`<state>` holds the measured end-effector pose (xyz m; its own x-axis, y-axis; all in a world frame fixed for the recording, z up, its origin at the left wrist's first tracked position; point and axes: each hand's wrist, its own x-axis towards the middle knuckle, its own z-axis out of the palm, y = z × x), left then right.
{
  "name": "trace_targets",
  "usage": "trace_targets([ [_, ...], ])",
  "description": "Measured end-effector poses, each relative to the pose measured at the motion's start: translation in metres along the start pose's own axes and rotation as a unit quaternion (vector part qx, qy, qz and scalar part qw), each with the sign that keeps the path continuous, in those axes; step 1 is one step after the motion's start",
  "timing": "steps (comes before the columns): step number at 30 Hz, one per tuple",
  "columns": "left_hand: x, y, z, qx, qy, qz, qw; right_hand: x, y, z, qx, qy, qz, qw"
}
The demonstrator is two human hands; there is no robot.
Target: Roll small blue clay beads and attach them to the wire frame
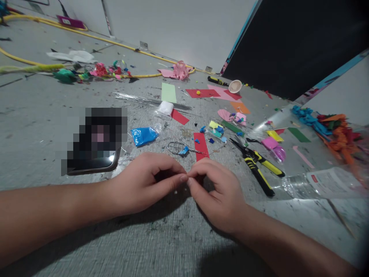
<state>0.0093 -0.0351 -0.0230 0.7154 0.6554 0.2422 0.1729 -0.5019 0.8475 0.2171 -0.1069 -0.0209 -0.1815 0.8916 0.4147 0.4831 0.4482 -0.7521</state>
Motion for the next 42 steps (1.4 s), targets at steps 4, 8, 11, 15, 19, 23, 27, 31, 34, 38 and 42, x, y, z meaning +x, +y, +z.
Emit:
trace_targets([
  [4, 0.0, 0.001, -0.001, -0.005, 0.006, -0.004, 1.0, -0.002, 0.003, 0.0, 0.046, 0.007, 0.076, 0.996],
  [8, 0.001, 0.004, -0.002, -0.013, 0.017, -0.016, 1.0, -0.009, 0.008, 0.001, 0.106, -0.008, 0.129, 0.986],
  [11, 0.002, 0.002, -0.002, -0.013, 0.024, -0.005, 1.0, -0.012, 0.009, 0.001, 0.119, -0.016, 0.128, 0.984],
  [15, 0.003, 0.003, -0.002, -0.009, 0.023, 0.001, 1.0, -0.01, 0.008, 0.0, 0.107, -0.026, 0.105, 0.988],
  [19, 0.003, 0.008, -0.003, 0.0, 0.014, -0.024, 1.0, -0.005, 0.007, 0.001, 0.068, -0.02, 0.068, 0.995],
  [23, 0.003, 0.009, -0.004, -0.008, 0.017, -0.031, 0.999, -0.003, 0.007, 0.003, 0.04, 0.016, 0.036, 0.998],
  [27, 0.004, 0.008, -0.003, -0.016, 0.016, -0.034, 0.999, -0.003, 0.007, 0.004, 0.035, 0.035, 0.012, 0.999],
  [31, 0.004, 0.009, -0.003, -0.027, 0.012, -0.038, 0.999, -0.002, 0.007, 0.003, 0.019, 0.023, -0.013, 0.999],
  [34, 0.003, 0.008, -0.004, -0.02, 0.016, -0.034, 0.999, -0.002, 0.007, 0.002, 0.003, 0.028, -0.024, 0.999],
  [38, 0.003, 0.007, -0.004, -0.02, 0.017, -0.032, 0.999, -0.001, 0.005, 0.001, 0.0, 0.036, -0.021, 0.999],
  [42, 0.004, 0.008, -0.003, -0.026, 0.014, -0.035, 0.999, 0.0, 0.004, 0.003, 0.005, 0.05, -0.029, 0.998],
])
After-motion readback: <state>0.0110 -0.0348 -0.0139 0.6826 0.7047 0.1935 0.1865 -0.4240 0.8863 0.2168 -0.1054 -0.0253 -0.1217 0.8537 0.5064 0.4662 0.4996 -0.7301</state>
